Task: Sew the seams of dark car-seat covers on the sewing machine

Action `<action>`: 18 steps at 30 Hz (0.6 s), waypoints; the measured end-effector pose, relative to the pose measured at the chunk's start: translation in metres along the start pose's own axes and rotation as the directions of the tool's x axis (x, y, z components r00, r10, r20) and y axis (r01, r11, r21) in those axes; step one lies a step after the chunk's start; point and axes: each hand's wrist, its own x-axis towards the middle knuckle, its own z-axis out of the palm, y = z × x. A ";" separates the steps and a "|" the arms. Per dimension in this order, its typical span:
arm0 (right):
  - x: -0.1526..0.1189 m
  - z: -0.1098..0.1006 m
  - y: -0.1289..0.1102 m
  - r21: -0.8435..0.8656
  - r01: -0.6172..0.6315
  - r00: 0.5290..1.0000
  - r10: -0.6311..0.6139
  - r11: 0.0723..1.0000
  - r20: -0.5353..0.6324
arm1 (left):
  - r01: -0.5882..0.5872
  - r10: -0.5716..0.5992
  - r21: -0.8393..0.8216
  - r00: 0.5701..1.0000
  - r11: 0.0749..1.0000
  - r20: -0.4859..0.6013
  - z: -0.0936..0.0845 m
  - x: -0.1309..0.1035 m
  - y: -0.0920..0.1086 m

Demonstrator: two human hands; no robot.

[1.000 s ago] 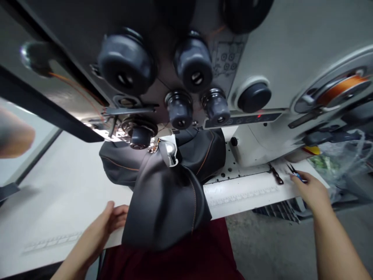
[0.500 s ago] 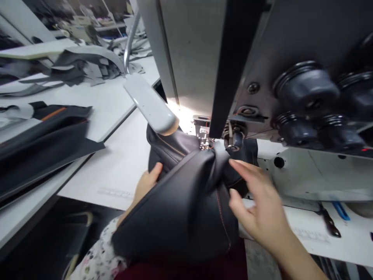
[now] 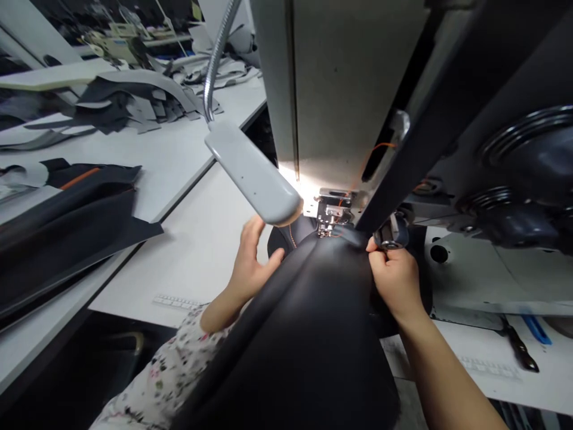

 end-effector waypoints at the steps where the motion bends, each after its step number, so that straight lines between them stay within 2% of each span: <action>1: 0.001 -0.004 0.001 -0.023 0.003 1.000 -0.004 1.000 -0.023 | -0.174 0.164 0.041 0.969 0.984 0.182 -0.006 -0.001 0.015; 2: 0.001 -0.010 0.000 -0.056 0.029 0.998 -0.032 0.998 -0.046 | -0.325 0.290 0.049 0.893 0.944 0.343 -0.011 -0.001 0.029; 3: 0.000 -0.016 -0.004 -0.080 0.094 0.993 -0.099 0.992 -0.058 | -0.447 0.381 0.037 0.799 0.894 0.465 -0.014 0.000 0.040; 4: 0.000 -0.023 -0.008 -0.088 0.202 0.978 -0.206 0.975 -0.033 | -0.529 0.436 0.026 0.725 0.848 0.534 -0.017 0.003 0.048; 5: 0.000 -0.030 -0.013 -0.070 0.340 0.940 -0.339 0.938 0.034 | -0.597 0.477 0.032 0.670 0.802 0.569 -0.018 0.006 0.055; 6: 0.001 -0.036 -0.017 -0.027 0.484 0.869 -0.476 0.875 0.138 | -0.660 0.511 0.049 0.625 0.750 0.590 -0.019 0.009 0.058; 8: 0.007 -0.043 -0.019 0.117 0.679 0.656 -0.670 0.725 0.348 | -0.763 0.552 0.107 0.548 0.637 0.629 -0.019 0.015 0.062; 9: 0.011 -0.043 -0.017 0.177 0.724 0.561 -0.718 0.667 0.412 | -0.796 0.554 0.145 0.526 0.588 0.645 -0.018 0.017 0.062; 10: 0.016 -0.043 -0.015 0.211 0.751 0.496 -0.745 0.626 0.446 | -0.818 0.556 0.180 0.514 0.546 0.653 -0.018 0.018 0.063; 11: 0.021 -0.041 -0.011 0.229 0.769 0.459 -0.765 0.596 0.451 | -0.832 0.557 0.209 0.510 0.515 0.656 -0.018 0.018 0.063; 15: 0.032 -0.033 -0.003 0.245 0.818 0.396 -0.819 0.520 0.416 | -0.842 0.557 0.209 0.494 0.497 0.668 -0.022 0.019 0.065; 18: 0.029 -0.032 -0.008 0.236 0.835 0.393 -0.839 0.497 0.376 | -0.839 0.545 0.135 0.456 0.528 0.704 -0.028 0.024 0.064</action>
